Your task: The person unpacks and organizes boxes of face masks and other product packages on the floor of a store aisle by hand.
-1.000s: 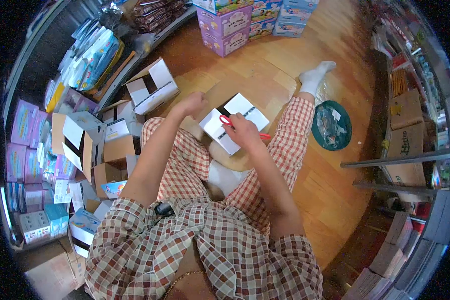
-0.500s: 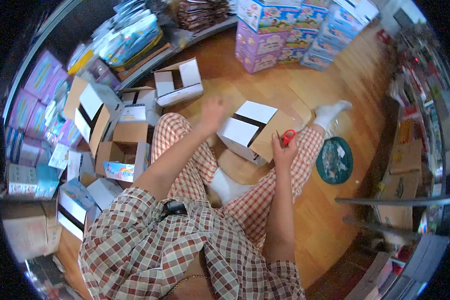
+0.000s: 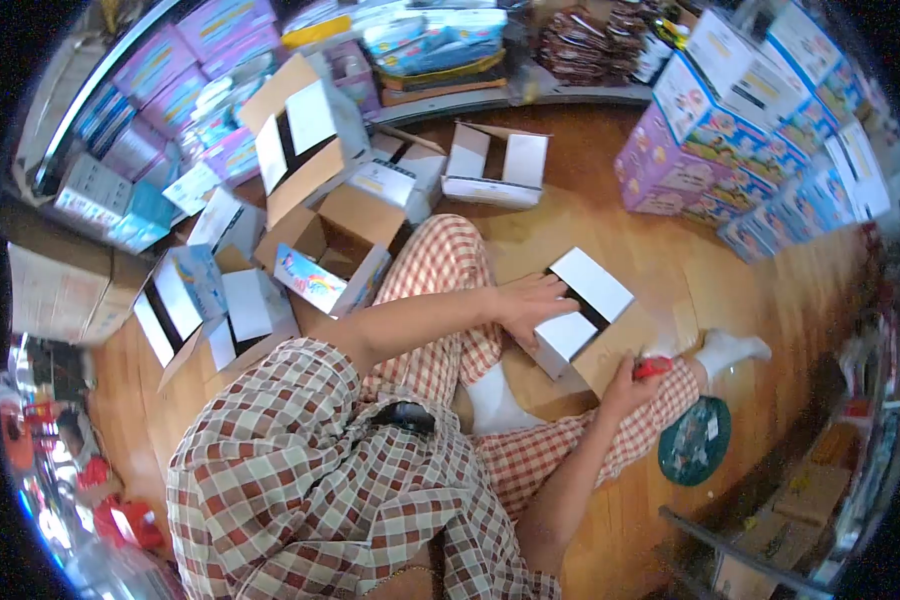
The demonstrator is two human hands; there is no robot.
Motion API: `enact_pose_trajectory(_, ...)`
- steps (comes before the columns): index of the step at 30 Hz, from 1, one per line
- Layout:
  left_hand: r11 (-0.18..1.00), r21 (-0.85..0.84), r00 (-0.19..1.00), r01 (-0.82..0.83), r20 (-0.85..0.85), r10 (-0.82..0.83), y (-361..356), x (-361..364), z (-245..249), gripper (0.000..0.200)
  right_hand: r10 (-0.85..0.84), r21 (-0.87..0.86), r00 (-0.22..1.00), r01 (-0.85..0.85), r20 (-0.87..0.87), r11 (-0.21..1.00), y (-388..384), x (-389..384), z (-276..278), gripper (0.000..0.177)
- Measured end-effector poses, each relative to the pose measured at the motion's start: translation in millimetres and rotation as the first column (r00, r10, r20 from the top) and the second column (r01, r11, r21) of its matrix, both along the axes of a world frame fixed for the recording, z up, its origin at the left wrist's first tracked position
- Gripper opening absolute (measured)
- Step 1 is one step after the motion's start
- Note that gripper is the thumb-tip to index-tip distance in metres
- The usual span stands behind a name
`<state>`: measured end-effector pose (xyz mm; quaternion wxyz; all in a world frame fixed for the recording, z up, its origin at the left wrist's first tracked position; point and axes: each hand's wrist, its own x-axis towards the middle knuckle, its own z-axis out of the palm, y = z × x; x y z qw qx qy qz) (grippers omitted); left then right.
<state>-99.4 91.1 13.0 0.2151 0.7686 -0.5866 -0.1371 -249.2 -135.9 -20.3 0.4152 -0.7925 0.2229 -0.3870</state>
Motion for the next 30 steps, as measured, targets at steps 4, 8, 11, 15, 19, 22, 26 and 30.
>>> enact_pose_trajectory(4,0.969,-0.225,0.952,-0.1,0.263,0.159,19,-9,54,0.089,-0.02,0.289,1.0,0.015,0.015,0.957,26,1,54,0.015)
enact_pose_trajectory(8,0.954,-0.274,0.864,-0.12,0.444,0.236,55,-5,124,0.087,0.046,0.275,0.933,-0.152,0.357,0.949,33,17,82,0.015)
enact_pose_trajectory(11,0.853,-0.402,0.763,-0.333,0.416,0.494,108,-10,176,0.086,0.125,0.422,0.92,-0.288,0.371,0.86,15,23,73,0.013)
enact_pose_trajectory(15,0.626,-0.517,0.403,-0.585,0.484,0.777,192,-35,239,0.083,0.188,0.579,0.929,-0.348,0.319,0.737,-9,32,26,0.006)
enact_pose_trajectory(19,0.305,-0.564,-0.075,-0.767,0.552,0.83,253,-68,269,0.089,0.154,0.688,0.975,-0.22,0.157,0.691,-18,26,-13,0.009)
enact_pose_trajectory(22,0.123,-0.559,-0.281,-0.82,0.58,0.764,285,-76,268,0.088,0.145,0.737,0.982,-0.187,0.121,0.65,-29,22,-32,0.013)
enact_pose_trajectory(26,-0.251,-0.272,-0.369,-0.929,0.657,0.657,322,-74,242,0.084,0.155,0.713,0.985,-0.16,0.073,0.683,-29,21,-33,0.015)
enact_pose_trajectory(30,-0.109,0.201,-0.006,-0.974,0.457,0.889,363,-44,174,0.085,0.146,0.738,0.989,-0.108,0.014,0.666,-26,18,-39,0.015)
